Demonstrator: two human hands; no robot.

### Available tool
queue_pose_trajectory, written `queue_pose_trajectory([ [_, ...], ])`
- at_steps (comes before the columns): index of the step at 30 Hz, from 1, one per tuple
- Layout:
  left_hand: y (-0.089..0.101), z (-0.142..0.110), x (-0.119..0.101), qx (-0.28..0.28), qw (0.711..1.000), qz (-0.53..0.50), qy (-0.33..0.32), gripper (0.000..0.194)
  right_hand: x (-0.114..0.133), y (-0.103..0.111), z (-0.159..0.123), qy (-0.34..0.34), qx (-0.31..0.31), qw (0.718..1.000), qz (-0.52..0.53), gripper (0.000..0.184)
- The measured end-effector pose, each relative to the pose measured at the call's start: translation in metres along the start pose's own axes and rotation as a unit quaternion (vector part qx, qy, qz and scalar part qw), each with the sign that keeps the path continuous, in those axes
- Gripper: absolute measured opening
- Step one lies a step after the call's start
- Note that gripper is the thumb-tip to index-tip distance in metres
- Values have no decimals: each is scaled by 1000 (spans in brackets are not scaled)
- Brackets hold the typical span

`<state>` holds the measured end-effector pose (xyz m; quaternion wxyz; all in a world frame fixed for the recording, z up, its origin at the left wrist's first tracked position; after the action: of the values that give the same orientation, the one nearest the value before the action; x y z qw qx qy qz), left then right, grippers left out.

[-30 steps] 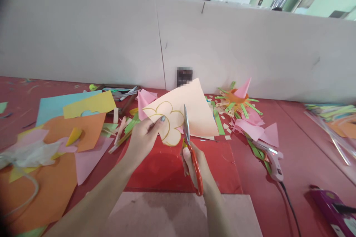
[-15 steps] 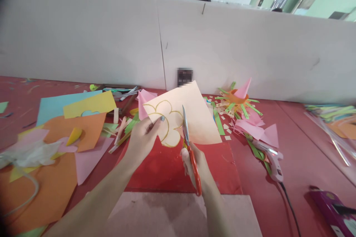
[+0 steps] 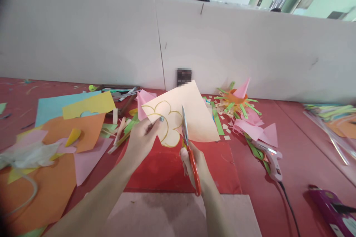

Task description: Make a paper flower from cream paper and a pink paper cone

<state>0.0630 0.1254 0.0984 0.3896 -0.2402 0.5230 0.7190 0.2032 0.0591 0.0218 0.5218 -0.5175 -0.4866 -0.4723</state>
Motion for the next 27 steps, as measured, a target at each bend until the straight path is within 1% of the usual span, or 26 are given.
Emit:
queue_pose_trajectory([
  [4, 0, 0, 0, -7, 1000, -3, 2, 33, -1, 1, -1, 1, -10, 1000, 3, 44],
  [10, 1, 0, -3, 5, 1000, -6, 0, 31, -12, 3, 1, -8, -1, 1000, 14, 44],
  [14, 1, 1, -5, 15, 1000, -10, 3, 30, -16, 4, 3, -12, -8, 1000, 17, 45],
  [27, 1, 1, 3, 15, 1000, -5, 18, 34, -13, 3, 1, -18, -20, 1000, 7, 43],
])
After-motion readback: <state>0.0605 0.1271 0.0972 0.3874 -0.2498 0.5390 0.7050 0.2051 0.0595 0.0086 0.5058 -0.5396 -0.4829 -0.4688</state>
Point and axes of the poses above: each hand's wrist, its own z-axis towards the middle knuckle, its own y-axis out of the back of the hand, x = y × z, the point moved 7 cm from there along z, towards the middle knuckle, and after that the axes turned 9 degrees about z, right-handed, at the moved point
